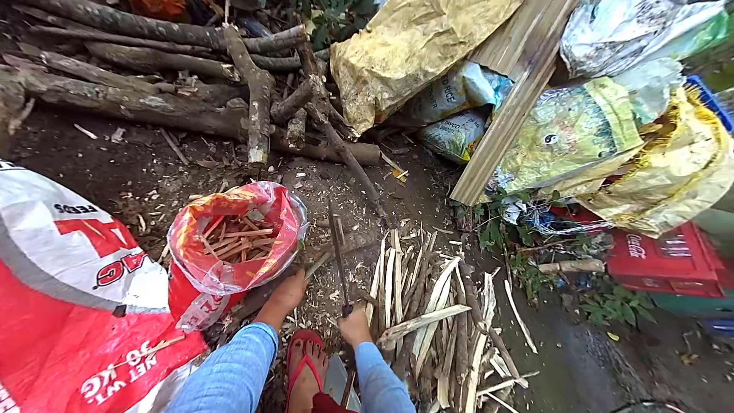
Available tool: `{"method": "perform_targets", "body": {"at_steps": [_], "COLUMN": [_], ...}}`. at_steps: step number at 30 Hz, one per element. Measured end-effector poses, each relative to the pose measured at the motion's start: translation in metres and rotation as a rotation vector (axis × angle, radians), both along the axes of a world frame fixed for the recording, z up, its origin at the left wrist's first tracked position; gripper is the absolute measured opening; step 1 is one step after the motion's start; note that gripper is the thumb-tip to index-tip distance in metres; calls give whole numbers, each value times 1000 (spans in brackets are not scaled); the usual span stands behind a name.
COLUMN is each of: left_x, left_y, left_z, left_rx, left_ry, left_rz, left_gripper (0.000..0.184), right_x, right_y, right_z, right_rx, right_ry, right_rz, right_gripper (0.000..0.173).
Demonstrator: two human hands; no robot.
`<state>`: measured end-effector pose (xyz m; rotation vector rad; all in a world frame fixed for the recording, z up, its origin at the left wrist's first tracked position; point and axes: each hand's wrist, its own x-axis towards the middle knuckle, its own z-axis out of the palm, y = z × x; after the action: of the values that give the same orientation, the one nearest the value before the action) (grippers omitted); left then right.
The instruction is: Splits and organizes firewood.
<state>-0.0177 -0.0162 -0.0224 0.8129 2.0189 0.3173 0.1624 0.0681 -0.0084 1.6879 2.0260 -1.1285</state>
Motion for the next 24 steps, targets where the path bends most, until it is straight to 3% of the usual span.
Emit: {"method": "perform_targets", "body": {"at_steps": [2, 9, 14, 17, 19, 20, 21, 24], "left_x": [-2, -2, 19, 20, 14, 12, 11, 13], "left_y": [1, 3, 22, 19, 16, 14, 14, 14], "left_z": [-2, 1, 9, 1, -1, -2, -3, -9], "left_rx": [-16, -14, -108, -86, -88, -89, -86, 39], "left_ry": [21, -3, 111, 175, 198, 201, 196, 90], "left_rz": [0, 29, 57, 39, -20, -50, -74, -95], "left_gripper": [49, 49, 55, 49, 48, 49, 50, 48], "right_x": [0, 11, 5, 14, 29, 39, 46, 59], "right_y": [5, 4, -7, -5, 5, 9, 12, 4], "right_z": [-16, -12, 11, 3, 12, 13, 13, 18], "right_rx": [-81, -235, -94, -281, -709, -946, -1050, -775], "right_ry": [-76, 166, -58, 195, 523, 660, 717, 650], "right_rz": [26, -123, 16, -195, -493, -637, -684, -562], "right_gripper": [44, 41, 47, 34, 10, 10, 12, 8]}}
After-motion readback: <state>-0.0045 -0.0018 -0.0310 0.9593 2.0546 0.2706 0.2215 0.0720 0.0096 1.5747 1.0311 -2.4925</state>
